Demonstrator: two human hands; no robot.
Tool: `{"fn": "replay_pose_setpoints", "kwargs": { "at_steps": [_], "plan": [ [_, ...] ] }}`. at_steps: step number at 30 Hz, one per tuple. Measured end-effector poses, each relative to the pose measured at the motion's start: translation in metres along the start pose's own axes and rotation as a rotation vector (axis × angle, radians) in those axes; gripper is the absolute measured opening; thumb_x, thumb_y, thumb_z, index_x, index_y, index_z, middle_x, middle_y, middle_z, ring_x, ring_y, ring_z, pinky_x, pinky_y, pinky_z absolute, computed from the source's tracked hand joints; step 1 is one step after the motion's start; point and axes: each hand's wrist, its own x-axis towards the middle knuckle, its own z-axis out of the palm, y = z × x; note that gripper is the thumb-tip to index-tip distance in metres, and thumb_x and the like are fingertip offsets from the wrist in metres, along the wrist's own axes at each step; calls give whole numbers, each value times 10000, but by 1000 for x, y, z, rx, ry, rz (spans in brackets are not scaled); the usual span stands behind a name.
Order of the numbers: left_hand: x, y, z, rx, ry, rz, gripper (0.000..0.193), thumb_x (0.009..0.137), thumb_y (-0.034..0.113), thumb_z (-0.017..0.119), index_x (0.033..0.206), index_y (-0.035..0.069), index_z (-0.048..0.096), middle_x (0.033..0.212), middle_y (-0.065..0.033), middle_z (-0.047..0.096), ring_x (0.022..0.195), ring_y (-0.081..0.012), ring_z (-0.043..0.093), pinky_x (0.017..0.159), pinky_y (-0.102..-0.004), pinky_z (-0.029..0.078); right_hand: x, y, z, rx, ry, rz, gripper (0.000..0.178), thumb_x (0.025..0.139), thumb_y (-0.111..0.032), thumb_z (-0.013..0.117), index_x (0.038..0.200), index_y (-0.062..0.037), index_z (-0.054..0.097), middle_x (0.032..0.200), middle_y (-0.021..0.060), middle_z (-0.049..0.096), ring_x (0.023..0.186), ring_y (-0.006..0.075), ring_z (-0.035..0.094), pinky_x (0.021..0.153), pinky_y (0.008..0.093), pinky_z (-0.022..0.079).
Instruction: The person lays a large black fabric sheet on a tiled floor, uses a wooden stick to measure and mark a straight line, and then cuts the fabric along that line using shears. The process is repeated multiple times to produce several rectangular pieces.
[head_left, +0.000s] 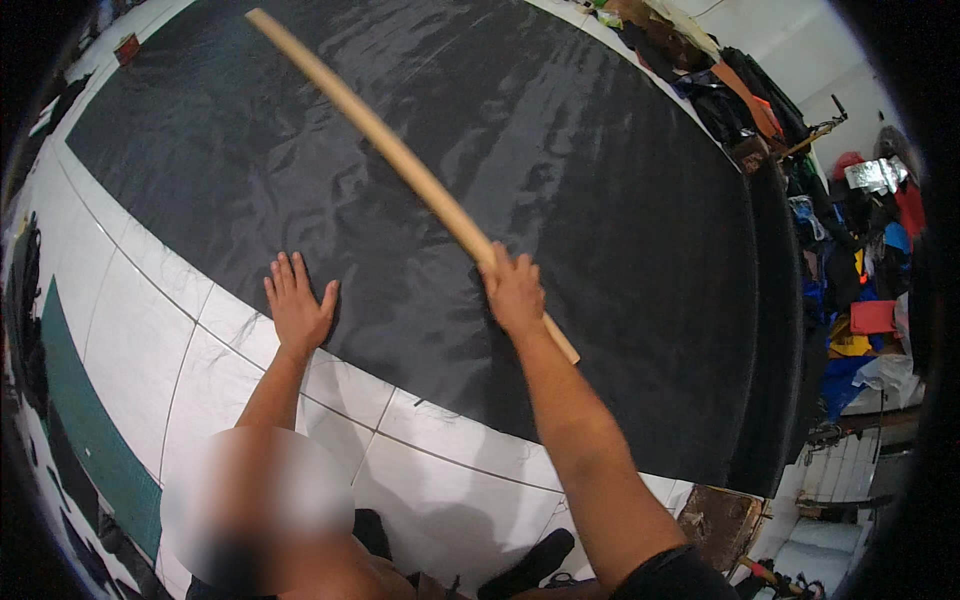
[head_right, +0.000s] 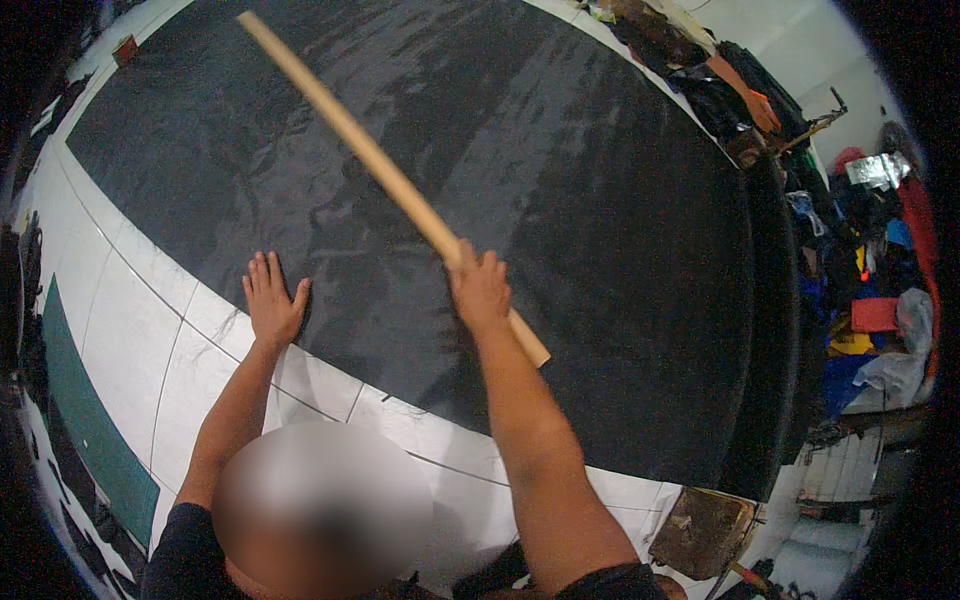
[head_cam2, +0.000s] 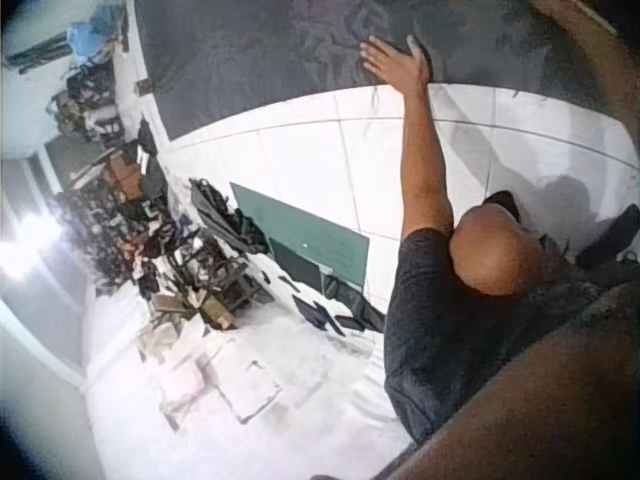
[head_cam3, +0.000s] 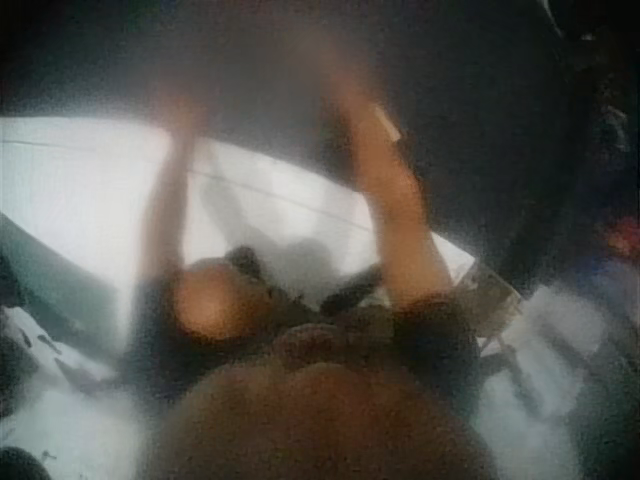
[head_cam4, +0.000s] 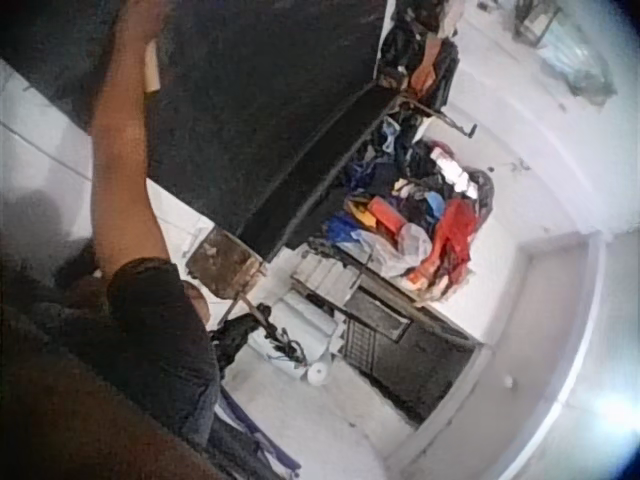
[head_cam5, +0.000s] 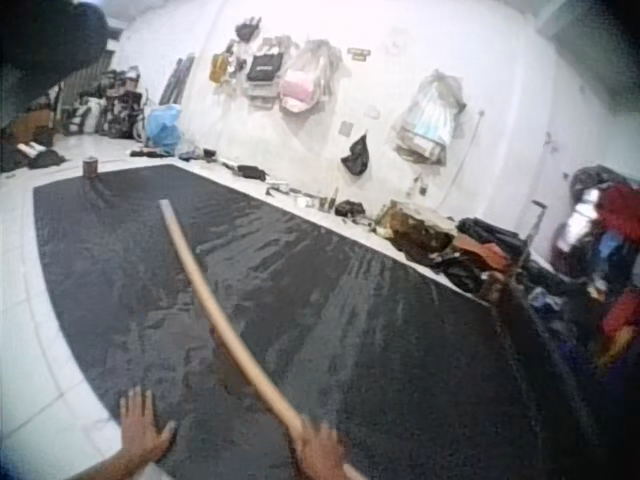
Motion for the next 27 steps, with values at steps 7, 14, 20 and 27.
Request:
{"fn": "replay_pose_setpoints", "kwargs": {
  "at_steps": [7,14,20,27],
  "plan": [
    [4,-3,-5,-40,-9,2,769,898,472,562,1436,-29,334,1517,-271,263,1420,-419,225,1160,-514,148,24,87,-3,110,-27,322,439,979,-441,451,1351,-210,449,1139,238,539,1072,441,556,838,545,496],
    [-3,-15,-4,-292,45,58,577,827,393,671,1224,0,526,1462,-266,351,1387,-429,281,1154,-532,148,-86,233,-24,163,44,651,585,1004,-484,349,1423,-82,416,1248,259,548,1160,417,518,981,472,415],
    [-10,1,-18,-131,-84,-1,662,878,454,590,1342,0,461,1484,-259,323,1407,-418,245,1154,-551,112,-173,291,-49,442,16,1041,597,986,-519,371,1397,-93,452,1269,206,572,1140,384,568,987,451,445],
    [-17,8,-13,-103,-43,-6,806,851,511,594,1417,-20,377,1496,-290,282,1402,-451,232,1139,-588,93,-179,259,-41,163,240,730,457,1002,-349,394,1310,-44,542,1216,257,598,1121,379,589,951,433,441]
  ]
}}
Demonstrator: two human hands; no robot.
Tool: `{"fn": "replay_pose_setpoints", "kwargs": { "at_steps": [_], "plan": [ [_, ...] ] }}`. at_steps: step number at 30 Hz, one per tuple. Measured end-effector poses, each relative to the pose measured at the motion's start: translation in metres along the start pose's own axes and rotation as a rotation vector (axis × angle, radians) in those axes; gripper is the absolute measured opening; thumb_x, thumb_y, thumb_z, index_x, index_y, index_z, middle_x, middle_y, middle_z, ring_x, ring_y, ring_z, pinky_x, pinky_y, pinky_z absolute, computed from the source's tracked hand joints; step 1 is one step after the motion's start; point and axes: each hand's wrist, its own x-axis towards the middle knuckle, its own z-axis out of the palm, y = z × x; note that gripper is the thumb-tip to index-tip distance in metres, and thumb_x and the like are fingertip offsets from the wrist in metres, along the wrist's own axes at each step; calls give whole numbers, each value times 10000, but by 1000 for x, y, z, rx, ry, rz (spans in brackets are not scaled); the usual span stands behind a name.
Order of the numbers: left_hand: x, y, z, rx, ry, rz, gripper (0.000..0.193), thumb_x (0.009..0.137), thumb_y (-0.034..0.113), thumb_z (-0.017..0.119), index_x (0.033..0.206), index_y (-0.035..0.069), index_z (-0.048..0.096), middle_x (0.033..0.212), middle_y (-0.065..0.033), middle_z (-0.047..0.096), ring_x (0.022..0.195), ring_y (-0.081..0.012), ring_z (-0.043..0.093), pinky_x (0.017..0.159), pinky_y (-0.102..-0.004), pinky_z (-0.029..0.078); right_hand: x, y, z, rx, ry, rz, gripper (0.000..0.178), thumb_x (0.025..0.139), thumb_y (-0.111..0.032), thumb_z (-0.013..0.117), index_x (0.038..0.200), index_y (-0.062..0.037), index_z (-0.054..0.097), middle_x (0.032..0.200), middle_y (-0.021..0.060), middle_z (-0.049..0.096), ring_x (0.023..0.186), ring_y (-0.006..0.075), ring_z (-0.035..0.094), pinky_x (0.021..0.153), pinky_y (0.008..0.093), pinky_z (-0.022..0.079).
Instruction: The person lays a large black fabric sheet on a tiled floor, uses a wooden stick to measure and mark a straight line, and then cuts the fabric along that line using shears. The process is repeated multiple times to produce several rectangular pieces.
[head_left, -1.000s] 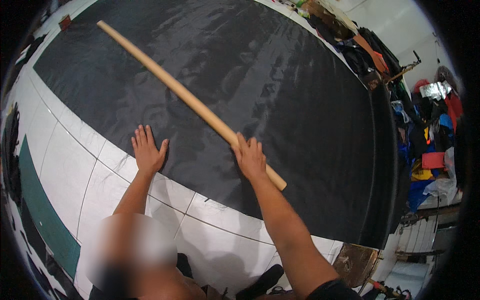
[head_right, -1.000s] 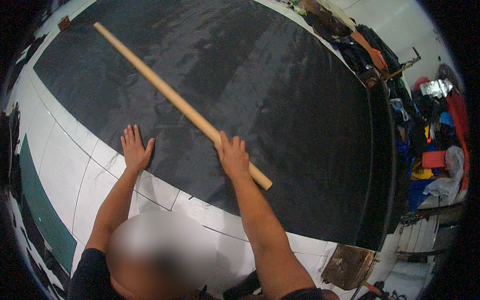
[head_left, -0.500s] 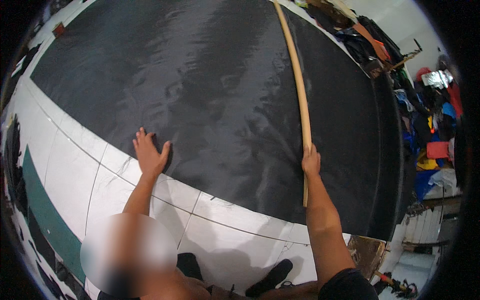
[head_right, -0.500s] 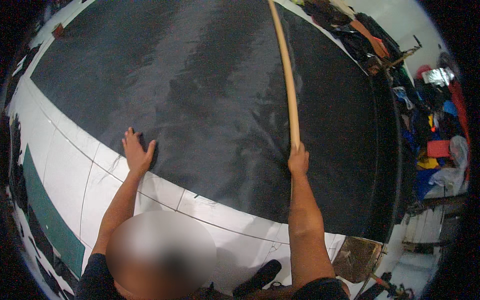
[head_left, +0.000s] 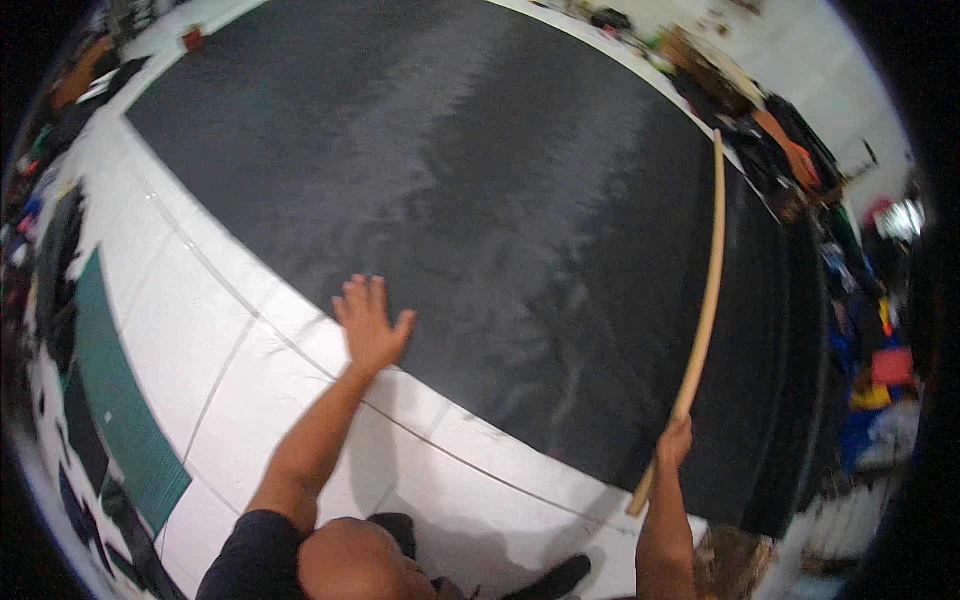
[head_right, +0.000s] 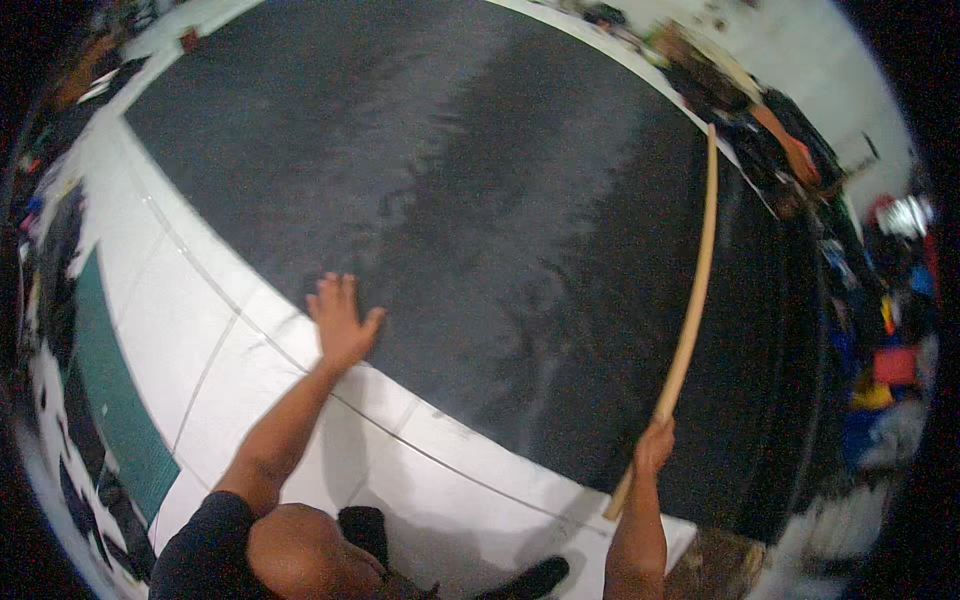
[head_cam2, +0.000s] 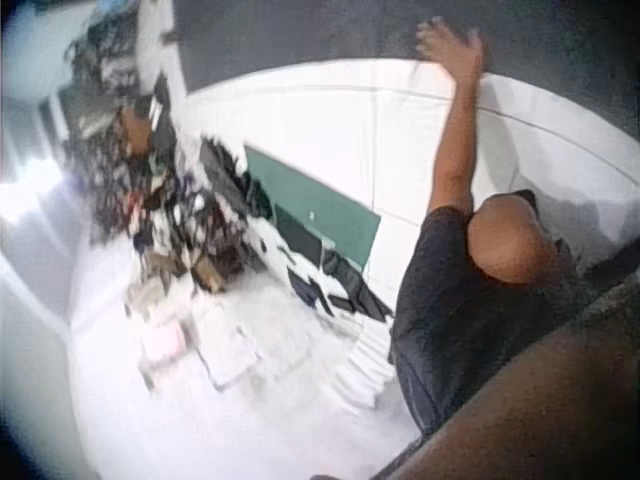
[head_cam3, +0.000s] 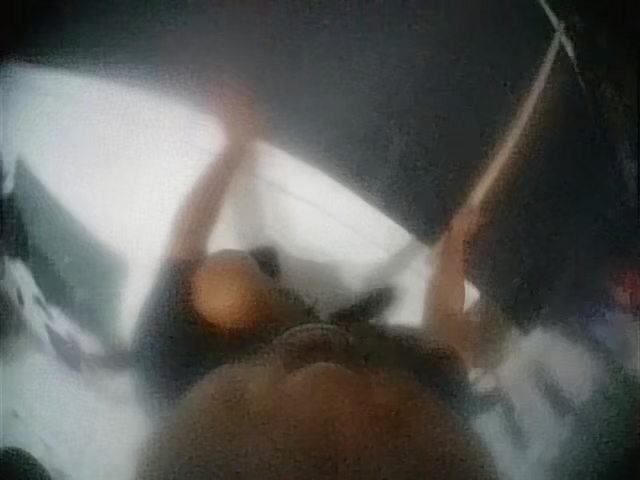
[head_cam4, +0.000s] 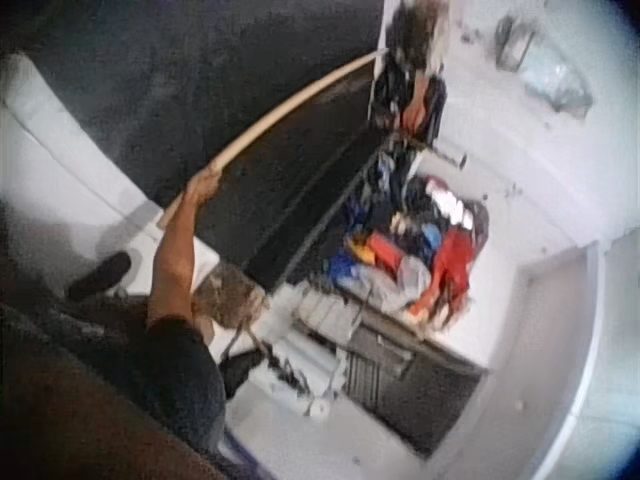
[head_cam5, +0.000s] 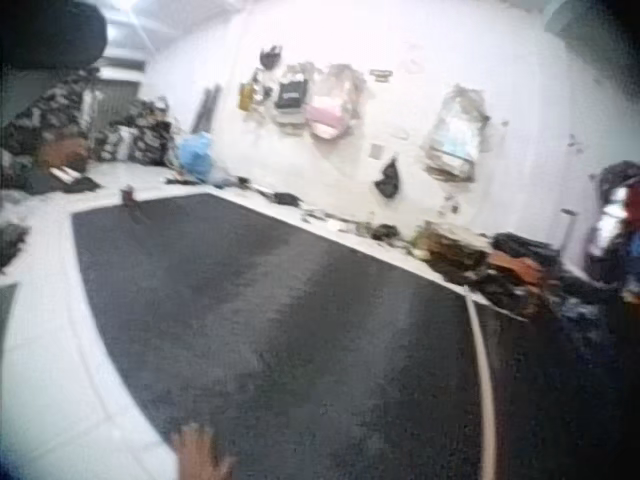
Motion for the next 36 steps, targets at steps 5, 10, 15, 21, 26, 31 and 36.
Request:
{"fn": "replay_pose_setpoints", "kwargs": {
  "at_steps": [5,10,15,21,26,31,36],
  "plan": [
    [-3,-5,3,-8,7,9,814,876,523,551,1452,-9,331,1517,-290,243,1423,-442,193,1139,-585,89,-26,-161,50,-91,-207,-342,474,1019,-334,412,1428,-98,373,1126,256,533,1017,435,547,872,510,453],
    [-4,-2,5,-40,22,5,809,885,529,534,1455,-7,328,1510,-294,252,1417,-444,209,1141,-581,91,-81,-319,104,-92,-305,-737,497,983,-382,488,1387,-104,408,1090,237,553,937,426,600,792,506,518],
    [-6,-24,0,-253,103,-21,605,920,325,544,1384,-36,403,1447,-288,345,1359,-427,319,1139,-513,179,-183,-398,132,-53,-462,-1118,557,951,-397,541,1409,-113,403,1061,207,556,935,395,609,767,473,534],
    [-49,-60,-37,-548,360,-585,473,915,202,567,1295,-47,435,1136,-230,477,1044,-358,495,928,-443,386,-266,-388,118,-59,-610,-1328,575,904,-385,614,1383,-107,459,997,153,545,889,331,601,701,431,558],
    [-78,-68,-55,-519,219,-695,891,813,328,702,1445,-41,193,1197,-269,368,1073,-422,479,975,-448,402,-323,-340,118,10,-735,-1341,568,896,-355,624,1374,-95,462,1030,140,564,932,314,591,756,454,524],
    [-91,-107,-70,-379,133,-749,1011,704,202,717,1489,-11,116,1225,-282,347,1110,-434,479,961,-441,445,-301,-304,65,60,-879,-1437,506,903,-336,595,1339,-97,504,1034,151,606,923,313,613,809,465,492],
    [-69,-146,-89,-57,28,-705,943,749,335,762,1478,37,243,1322,-318,360,1169,-434,471,987,-462,430,-170,-198,-40,-480,-935,-1334,462,892,-338,592,1292,-107,567,1083,145,629,1006,312,620,867,442,503]
  ]
}}
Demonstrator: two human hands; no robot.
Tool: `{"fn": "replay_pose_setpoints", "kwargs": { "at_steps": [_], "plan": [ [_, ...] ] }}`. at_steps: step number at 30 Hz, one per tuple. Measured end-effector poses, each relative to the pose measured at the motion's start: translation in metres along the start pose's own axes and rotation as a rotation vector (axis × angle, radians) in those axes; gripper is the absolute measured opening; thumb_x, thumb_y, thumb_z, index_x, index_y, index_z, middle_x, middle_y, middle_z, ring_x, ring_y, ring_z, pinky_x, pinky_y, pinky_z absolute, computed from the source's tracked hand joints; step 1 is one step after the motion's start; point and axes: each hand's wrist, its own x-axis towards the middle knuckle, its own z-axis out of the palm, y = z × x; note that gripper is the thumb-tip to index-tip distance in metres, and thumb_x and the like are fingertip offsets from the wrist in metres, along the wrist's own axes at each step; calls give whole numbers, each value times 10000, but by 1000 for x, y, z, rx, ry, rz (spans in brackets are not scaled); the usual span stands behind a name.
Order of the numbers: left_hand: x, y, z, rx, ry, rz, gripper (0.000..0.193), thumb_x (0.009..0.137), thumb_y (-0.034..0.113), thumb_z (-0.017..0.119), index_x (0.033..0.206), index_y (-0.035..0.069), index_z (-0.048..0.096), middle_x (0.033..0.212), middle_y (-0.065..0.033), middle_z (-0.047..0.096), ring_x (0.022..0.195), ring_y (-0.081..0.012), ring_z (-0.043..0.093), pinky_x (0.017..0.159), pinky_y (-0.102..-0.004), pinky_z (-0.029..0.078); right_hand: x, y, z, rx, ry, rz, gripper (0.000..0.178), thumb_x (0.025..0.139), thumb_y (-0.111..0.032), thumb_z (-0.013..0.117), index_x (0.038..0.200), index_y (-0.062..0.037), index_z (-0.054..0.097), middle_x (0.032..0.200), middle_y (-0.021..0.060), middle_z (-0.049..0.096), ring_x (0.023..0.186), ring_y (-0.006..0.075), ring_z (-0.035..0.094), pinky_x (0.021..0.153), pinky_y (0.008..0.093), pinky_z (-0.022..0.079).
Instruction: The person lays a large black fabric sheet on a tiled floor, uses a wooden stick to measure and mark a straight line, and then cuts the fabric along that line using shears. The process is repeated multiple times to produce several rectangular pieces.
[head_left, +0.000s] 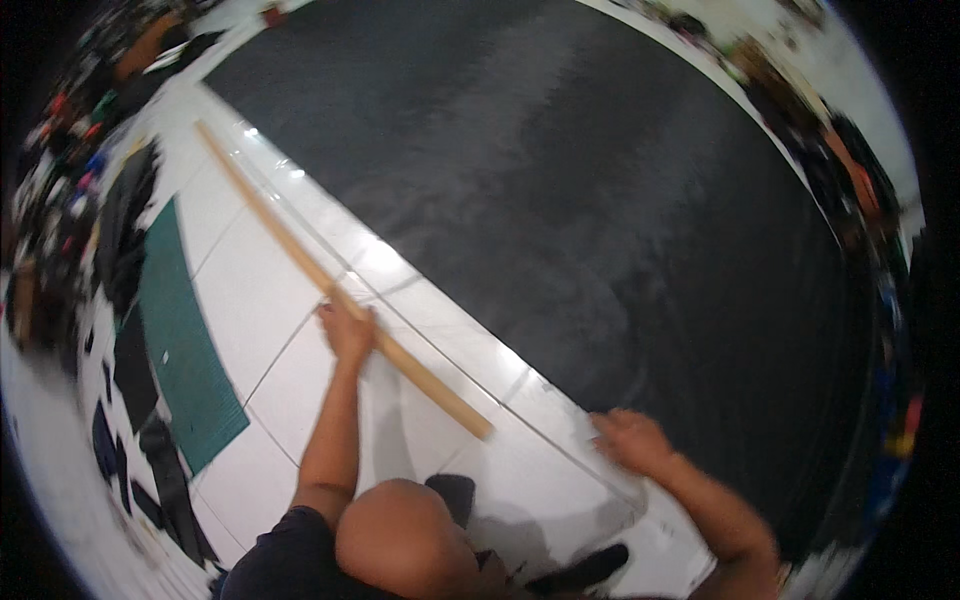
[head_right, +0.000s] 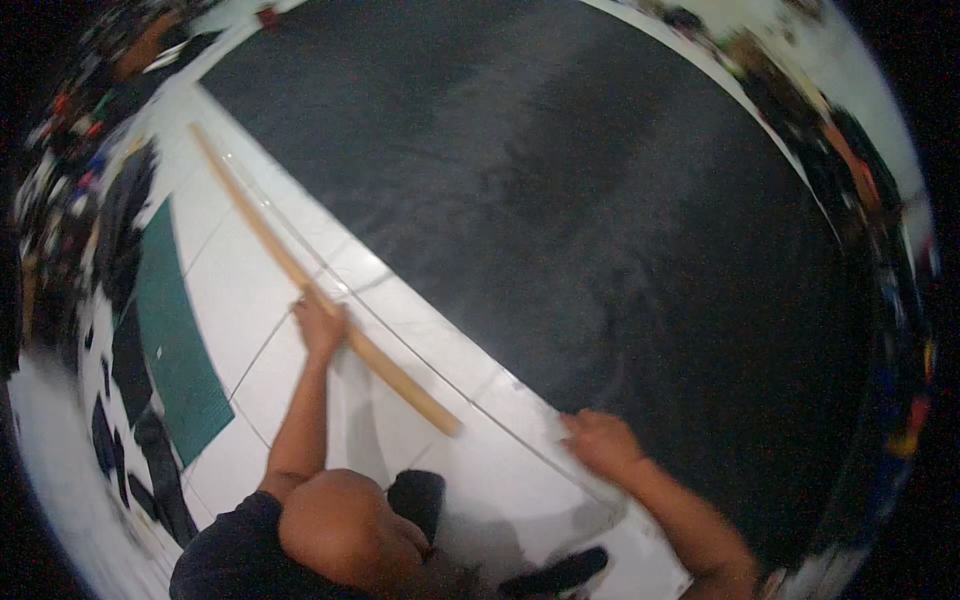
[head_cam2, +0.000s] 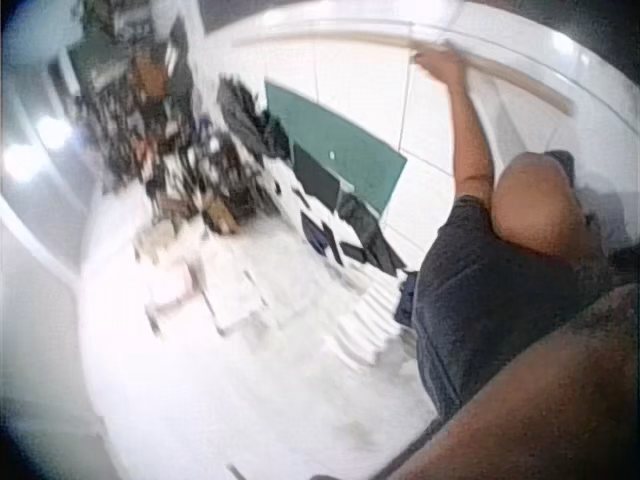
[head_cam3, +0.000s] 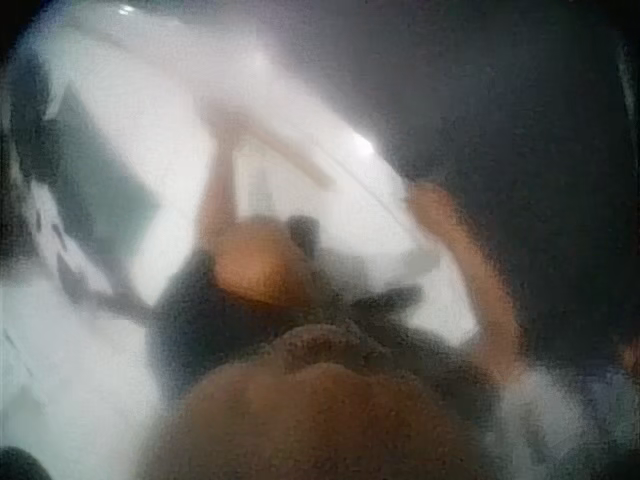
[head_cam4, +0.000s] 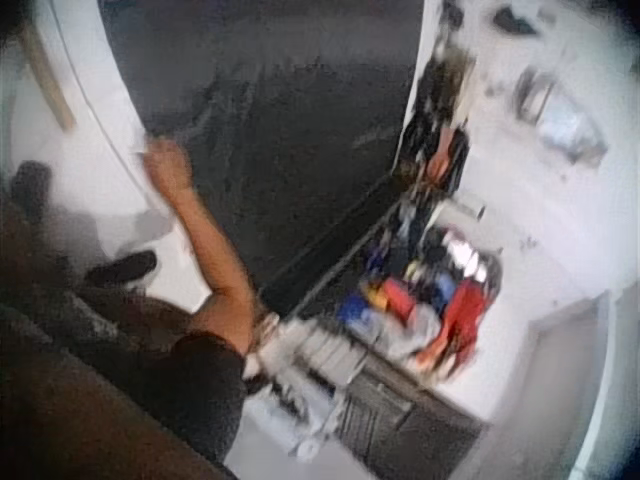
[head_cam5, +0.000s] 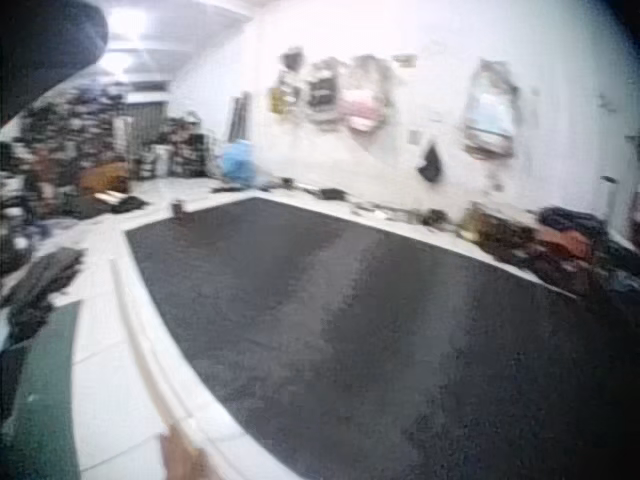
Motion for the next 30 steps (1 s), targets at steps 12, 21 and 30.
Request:
{"fn": "replay_pose_setpoints", "kwargs": {
  "at_steps": [12,21,30],
  "plan": [
    [-122,237,-51,222,-570,1481,442,839,202,707,1236,53,583,1312,-168,521,1202,-342,517,998,-417,437,-344,54,237,458,-80,1150,469,916,-504,539,1046,-53,552,980,202,649,924,373,637,791,501,499],
    [-308,272,81,161,-908,1688,582,803,337,723,1318,122,558,1410,-193,453,1319,-367,419,1095,-434,354,-296,-121,340,618,958,1598,365,823,-331,736,898,-39,531,788,131,578,730,345,549,749,416,463],
    [-449,263,147,-17,-759,1841,418,821,200,705,1222,120,624,1276,-116,541,1226,-306,487,1105,-515,335,-318,-191,554,1941,1203,1628,424,810,-311,754,972,-30,480,926,101,582,820,243,575,751,389,496]
  ]
}}
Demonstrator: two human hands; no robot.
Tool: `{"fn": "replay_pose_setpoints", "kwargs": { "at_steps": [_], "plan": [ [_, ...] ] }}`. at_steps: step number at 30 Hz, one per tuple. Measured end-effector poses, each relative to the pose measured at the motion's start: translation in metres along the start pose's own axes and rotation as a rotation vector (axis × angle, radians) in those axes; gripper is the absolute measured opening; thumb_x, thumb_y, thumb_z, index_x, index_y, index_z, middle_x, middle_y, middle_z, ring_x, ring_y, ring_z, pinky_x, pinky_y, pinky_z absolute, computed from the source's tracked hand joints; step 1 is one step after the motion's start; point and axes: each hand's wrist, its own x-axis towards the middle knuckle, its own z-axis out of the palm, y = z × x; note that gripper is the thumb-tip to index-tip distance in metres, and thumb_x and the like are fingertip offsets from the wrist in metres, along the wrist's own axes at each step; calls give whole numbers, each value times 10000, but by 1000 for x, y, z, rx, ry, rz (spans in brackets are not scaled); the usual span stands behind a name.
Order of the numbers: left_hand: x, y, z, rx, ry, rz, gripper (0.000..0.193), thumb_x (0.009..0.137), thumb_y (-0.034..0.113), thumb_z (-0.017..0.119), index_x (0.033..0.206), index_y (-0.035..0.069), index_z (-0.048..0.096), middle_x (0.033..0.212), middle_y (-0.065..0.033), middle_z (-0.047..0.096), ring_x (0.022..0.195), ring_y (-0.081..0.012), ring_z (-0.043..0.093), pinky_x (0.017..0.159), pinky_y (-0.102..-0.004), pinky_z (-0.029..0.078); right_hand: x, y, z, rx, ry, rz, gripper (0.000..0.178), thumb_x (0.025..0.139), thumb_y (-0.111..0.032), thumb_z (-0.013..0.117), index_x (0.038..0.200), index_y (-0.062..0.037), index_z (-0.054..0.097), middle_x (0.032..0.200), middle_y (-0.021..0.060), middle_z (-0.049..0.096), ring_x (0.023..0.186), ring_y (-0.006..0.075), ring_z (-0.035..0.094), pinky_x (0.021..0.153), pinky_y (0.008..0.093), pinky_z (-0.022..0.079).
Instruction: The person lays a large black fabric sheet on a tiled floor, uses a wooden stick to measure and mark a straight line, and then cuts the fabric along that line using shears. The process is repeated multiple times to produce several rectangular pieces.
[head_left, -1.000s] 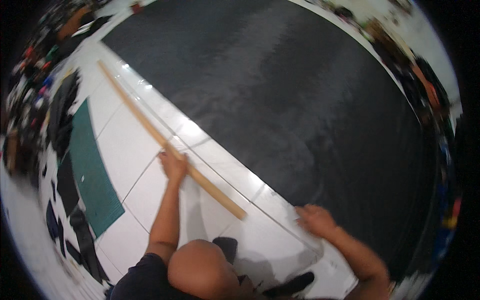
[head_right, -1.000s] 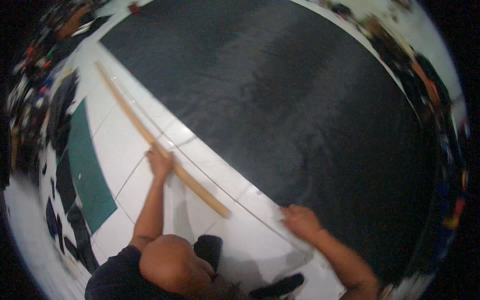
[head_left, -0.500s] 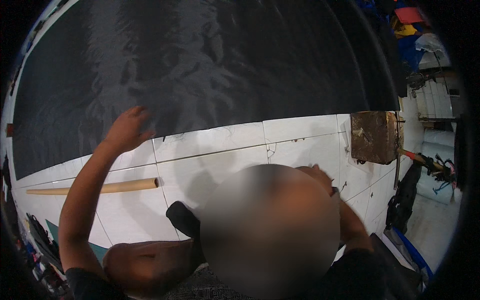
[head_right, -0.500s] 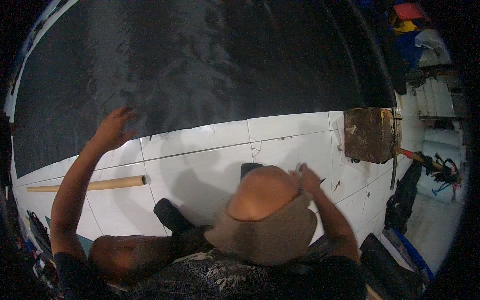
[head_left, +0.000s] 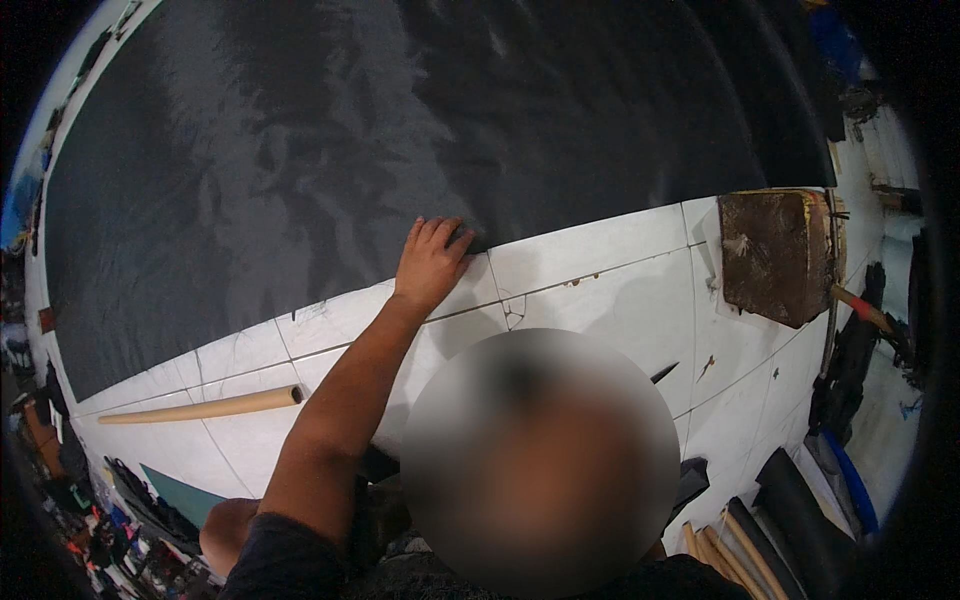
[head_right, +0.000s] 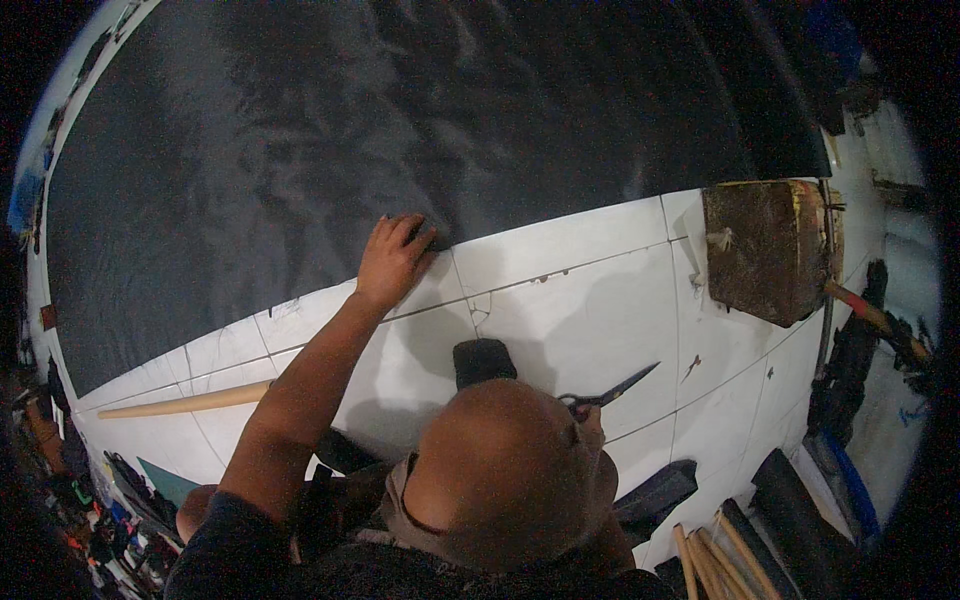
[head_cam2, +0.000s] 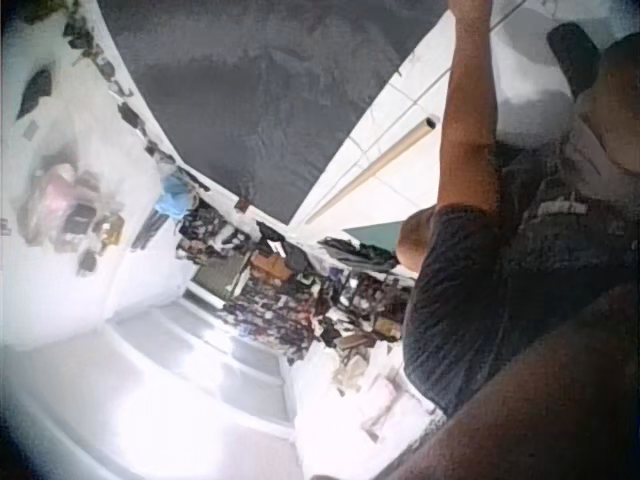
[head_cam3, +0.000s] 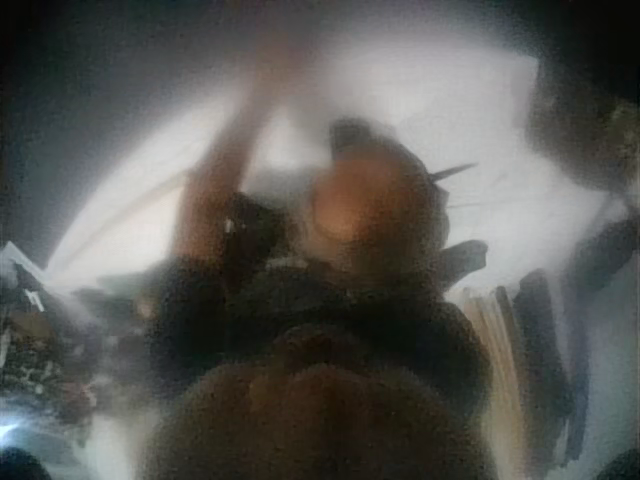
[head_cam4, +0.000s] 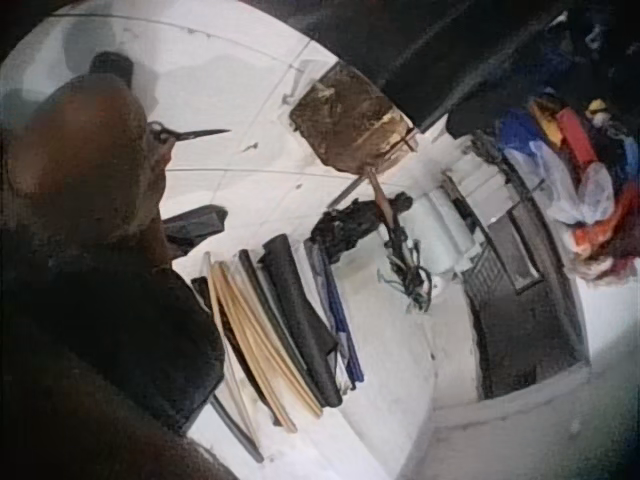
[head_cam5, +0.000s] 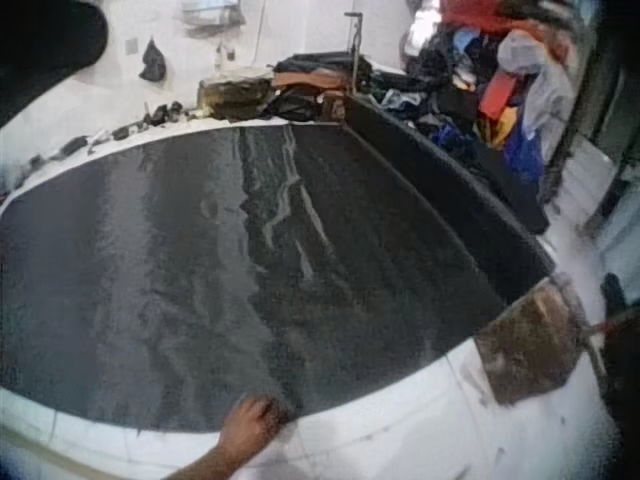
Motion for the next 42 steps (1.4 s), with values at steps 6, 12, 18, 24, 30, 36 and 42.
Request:
{"fn": "replay_pose_setpoints", "kwargs": {
  "at_steps": [6,12,18,24,30,36,42],
  "plan": [
    [-10,-4,-1,48,71,19,326,799,164,722,1116,107,666,1096,-78,602,1074,-271,561,1046,-520,402,-27,-64,39,426,188,327,430,795,-281,782,959,5,506,854,92,578,733,225,589,626,354,503],
    [-4,2,11,19,127,68,209,805,147,713,1001,84,674,970,-67,621,974,-287,597,1004,-482,454,-48,-117,43,624,183,440,320,830,-197,749,986,11,563,827,82,590,717,215,603,598,335,499],
    [1,8,8,18,72,51,149,820,142,690,946,65,671,889,-94,602,932,-329,607,958,-474,491,-46,-150,95,337,-139,95,319,865,-272,705,1011,-18,580,881,74,628,798,172,620,683,338,514],
    [4,15,2,-130,59,-116,85,816,86,648,888,54,678,854,-124,579,875,-345,593,1009,-482,444,-82,-298,178,-757,-572,86,428,887,-374,685,1086,-13,571,971,81,658,876,171,625,799,319,507],
    [5,17,4,-192,58,-142,76,809,75,637,866,42,676,863,-138,574,898,-366,574,1024,-499,420,-92,-268,195,-396,-745,73,460,934,-433,604,1130,-17,592,943,93,654,879,194,612,793,356,485],
    [3,15,2,-216,48,-139,182,777,90,673,944,19,654,908,-160,565,951,-375,547,1033,-505,390,-86,-273,232,-434,-708,31,437,933,-435,600,1059,-17,598,911,111,651,846,231,614,760,380,477],
    [3,19,0,-287,97,-172,281,746,95,707,1005,23,623,944,-175,556,984,-382,530,1031,-511,377,-80,-270,231,-421,-666,-17,455,915,-464,606,939,-11,569,842,167,631,811,285,614,743,415,461]
  ]
}}
